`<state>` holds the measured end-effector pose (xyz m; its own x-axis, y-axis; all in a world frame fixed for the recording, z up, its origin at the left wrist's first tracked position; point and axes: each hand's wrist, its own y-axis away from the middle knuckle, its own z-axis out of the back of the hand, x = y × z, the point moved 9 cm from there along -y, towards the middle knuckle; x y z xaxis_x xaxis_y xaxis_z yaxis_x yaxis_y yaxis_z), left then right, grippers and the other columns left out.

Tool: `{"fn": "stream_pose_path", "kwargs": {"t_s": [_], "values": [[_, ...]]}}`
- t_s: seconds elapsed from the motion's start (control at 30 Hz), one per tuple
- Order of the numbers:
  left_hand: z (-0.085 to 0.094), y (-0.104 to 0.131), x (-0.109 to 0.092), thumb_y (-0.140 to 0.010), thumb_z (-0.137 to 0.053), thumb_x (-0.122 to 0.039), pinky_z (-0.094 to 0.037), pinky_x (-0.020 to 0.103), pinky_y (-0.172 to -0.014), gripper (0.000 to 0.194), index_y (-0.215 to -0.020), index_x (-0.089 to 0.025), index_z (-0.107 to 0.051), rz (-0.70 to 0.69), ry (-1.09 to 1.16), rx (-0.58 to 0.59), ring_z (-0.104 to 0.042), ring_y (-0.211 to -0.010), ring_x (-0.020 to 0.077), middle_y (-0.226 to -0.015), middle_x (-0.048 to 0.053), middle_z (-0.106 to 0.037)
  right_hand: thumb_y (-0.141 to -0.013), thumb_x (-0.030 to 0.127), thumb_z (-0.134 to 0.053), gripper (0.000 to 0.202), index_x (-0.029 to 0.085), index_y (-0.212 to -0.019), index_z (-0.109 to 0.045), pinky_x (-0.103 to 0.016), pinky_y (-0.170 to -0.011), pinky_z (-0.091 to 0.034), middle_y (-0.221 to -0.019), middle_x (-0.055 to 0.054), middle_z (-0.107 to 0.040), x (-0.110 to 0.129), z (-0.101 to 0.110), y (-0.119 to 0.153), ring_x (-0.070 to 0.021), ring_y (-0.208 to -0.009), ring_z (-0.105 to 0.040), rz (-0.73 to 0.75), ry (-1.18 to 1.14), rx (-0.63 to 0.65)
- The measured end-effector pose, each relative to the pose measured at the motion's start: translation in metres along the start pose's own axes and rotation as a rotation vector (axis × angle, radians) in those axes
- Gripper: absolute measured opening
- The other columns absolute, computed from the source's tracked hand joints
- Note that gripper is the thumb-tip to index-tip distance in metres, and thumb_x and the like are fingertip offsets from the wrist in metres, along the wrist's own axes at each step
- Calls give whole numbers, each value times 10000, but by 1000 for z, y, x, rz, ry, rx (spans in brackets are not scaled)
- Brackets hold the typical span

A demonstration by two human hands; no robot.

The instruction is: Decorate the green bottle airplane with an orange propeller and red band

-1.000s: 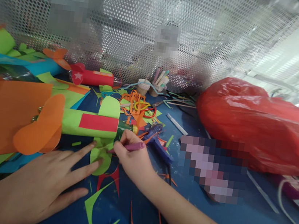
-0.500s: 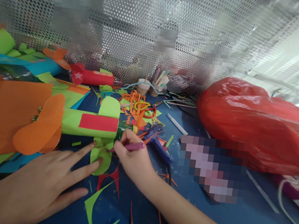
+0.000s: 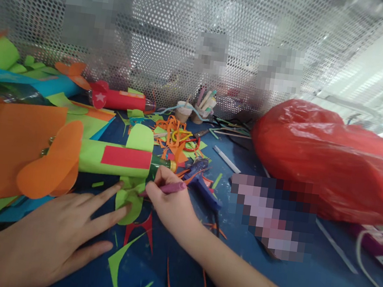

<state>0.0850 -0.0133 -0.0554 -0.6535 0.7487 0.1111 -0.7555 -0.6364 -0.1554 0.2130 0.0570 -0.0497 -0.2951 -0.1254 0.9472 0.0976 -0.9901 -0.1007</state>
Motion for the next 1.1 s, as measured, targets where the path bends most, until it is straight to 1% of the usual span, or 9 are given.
{"fn": "stream_pose_path", "kwargs": {"t_s": [0.23, 0.33, 0.43, 0.5, 0.63, 0.9, 1.1], "values": [[1, 1, 1, -950, -435, -443, -582, 470, -634, 420, -1311, -281, -577, -5, 9, -7, -702, -859, 325, -1363, 232, -544, -737, 158, -515, 223, 230, -593, -361, -225, -446, -284, -461, 96, -409, 1, 1, 0, -75, -409, -342, -1, 1, -5], [2, -1, 1, -949, -438, -443, -582, 469, -638, 418, -1305, -279, -582, -9, 6, -15, -704, -854, 322, -1357, 235, -548, -753, 160, -519, 221, 229, -603, -371, -228, -464, -314, -457, 100, -409, 0, -1, -1, -75, -403, -344, 3, -28, 13], [2, -2, 0, -954, -425, -439, -581, 467, -622, 418, -1298, -269, -591, -22, 8, -19, -706, -840, 326, -1345, 246, -554, -754, 152, -522, 228, 227, -600, -371, -230, -494, -348, -453, 106, -396, 0, -2, -1, -72, -406, -343, 7, -34, 19], [2, -1, 0, -959, -408, -441, -578, 471, -621, 422, -1300, -271, -590, -19, 12, -24, -704, -844, 330, -1342, 243, -557, -745, 146, -520, 241, 228, -589, -355, -226, -488, -345, -449, 107, -383, -1, -1, -1, -71, -406, -330, 6, -28, 14], [0, 1, 0, -970, -376, -440, -571, 485, -640, 431, -1323, -283, -568, -3, 17, -36, -695, -873, 337, -1368, 232, -538, -758, 162, -516, 219, 227, -608, -371, -224, -482, -343, -458, 105, -403, -1, -2, 0, -73, -411, -349, 6, -36, 28], [1, -1, 0, -959, -409, -432, -569, 460, -614, 419, -1301, -270, -589, -25, 7, -16, -702, -835, 332, -1340, 246, -557, -730, 162, -503, 216, 226, -589, -351, -215, -438, -275, -485, 97, -385, 3, -1, 0, -66, -421, -334, 10, -4, 15], [-1, 2, 2, -959, -404, -453, -560, 450, -651, 421, -1315, -303, -569, 12, 22, -34, -689, -855, 312, -1367, 201, -550, -715, 188, -499, 229, 231, -576, -323, -213, -414, -231, -494, 97, -345, 5, 0, 0, -63, -421, -298, 10, -30, 2]]}}
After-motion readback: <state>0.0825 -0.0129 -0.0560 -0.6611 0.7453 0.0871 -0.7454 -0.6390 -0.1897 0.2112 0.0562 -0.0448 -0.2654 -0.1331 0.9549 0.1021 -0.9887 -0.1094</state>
